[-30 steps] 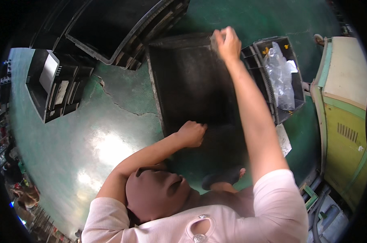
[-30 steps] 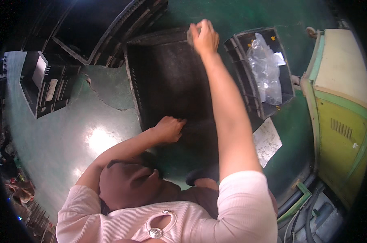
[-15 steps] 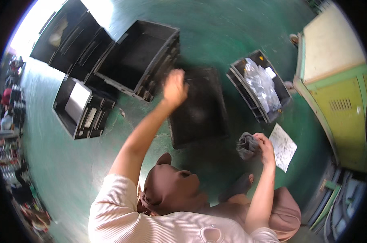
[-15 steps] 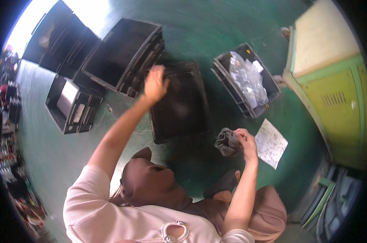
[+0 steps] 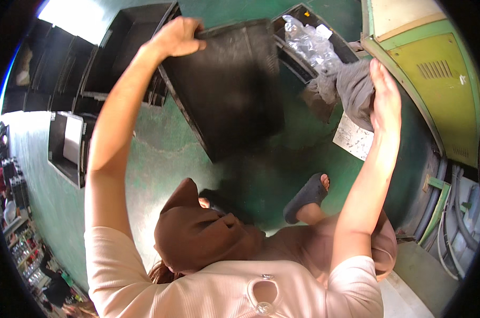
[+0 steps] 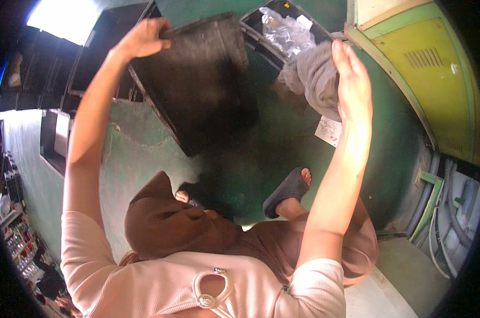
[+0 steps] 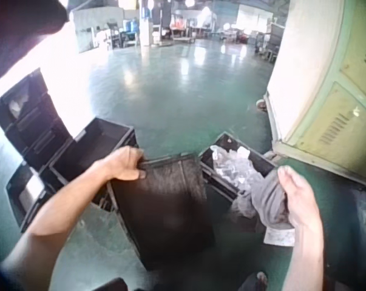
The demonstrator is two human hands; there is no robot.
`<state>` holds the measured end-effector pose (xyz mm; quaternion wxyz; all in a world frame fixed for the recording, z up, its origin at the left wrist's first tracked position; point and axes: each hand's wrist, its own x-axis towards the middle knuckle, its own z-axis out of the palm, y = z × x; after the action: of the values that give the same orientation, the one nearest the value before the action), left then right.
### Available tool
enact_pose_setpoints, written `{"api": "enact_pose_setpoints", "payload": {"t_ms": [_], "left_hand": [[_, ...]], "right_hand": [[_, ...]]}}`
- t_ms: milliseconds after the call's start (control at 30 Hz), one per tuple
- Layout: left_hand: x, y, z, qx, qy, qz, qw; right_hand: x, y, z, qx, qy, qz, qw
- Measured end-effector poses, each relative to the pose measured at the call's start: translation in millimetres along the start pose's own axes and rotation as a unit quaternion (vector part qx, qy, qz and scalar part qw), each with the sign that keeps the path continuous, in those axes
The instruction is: The person wipes the interior and exterior of black plastic crates using a cloth, removes debris and plastic bags, and places a white sheet into a crate before moving it to a shelf.
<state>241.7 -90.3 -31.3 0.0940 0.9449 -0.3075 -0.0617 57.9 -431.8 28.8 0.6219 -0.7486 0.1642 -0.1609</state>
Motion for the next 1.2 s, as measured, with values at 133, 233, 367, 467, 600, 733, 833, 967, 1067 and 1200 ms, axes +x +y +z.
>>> {"api": "enact_pose_setpoints", "payload": {"t_ms": [133,233,367,467,600,733,833,967,1067,1200], "left_hand": [[-31,88,-78,0.09,-0.029,-0.045,0.995],[-48,73,-65,0.094,0.082,-0.026,0.992],[-60,62,-48,0.014,0.159,0.001,0.987],[-54,65,-49,0.0,0.111,-0.048,0.993],[-40,56,-25,-0.063,0.161,-0.064,0.983],[-39,47,-25,-0.166,0.163,-0.029,0.972],[-49,54,-34,-0.135,0.175,-0.017,0.975],[-41,65,-30,-0.133,0.191,0.011,0.973],[-47,63,-29,-0.156,0.201,0.005,0.967],[-49,67,-32,-0.183,0.245,0.045,0.951]], "right_hand": [[13,-4,24,0.176,-0.045,0.042,0.983],[19,20,70,0.285,-0.056,0.048,0.956],[20,86,139,0.074,-0.075,-0.108,0.989],[7,142,190,-0.124,-0.13,-0.199,0.964],[-6,292,256,-0.334,-0.13,-0.273,0.893],[-101,301,293,-0.312,-0.242,-0.334,0.856],[-61,284,262,-0.337,-0.363,-0.319,0.808],[38,309,216,-0.315,-0.217,-0.266,0.885],[16,298,248,-0.287,-0.105,-0.379,0.873],[-72,295,275,-0.267,-0.206,-0.375,0.863]]}}
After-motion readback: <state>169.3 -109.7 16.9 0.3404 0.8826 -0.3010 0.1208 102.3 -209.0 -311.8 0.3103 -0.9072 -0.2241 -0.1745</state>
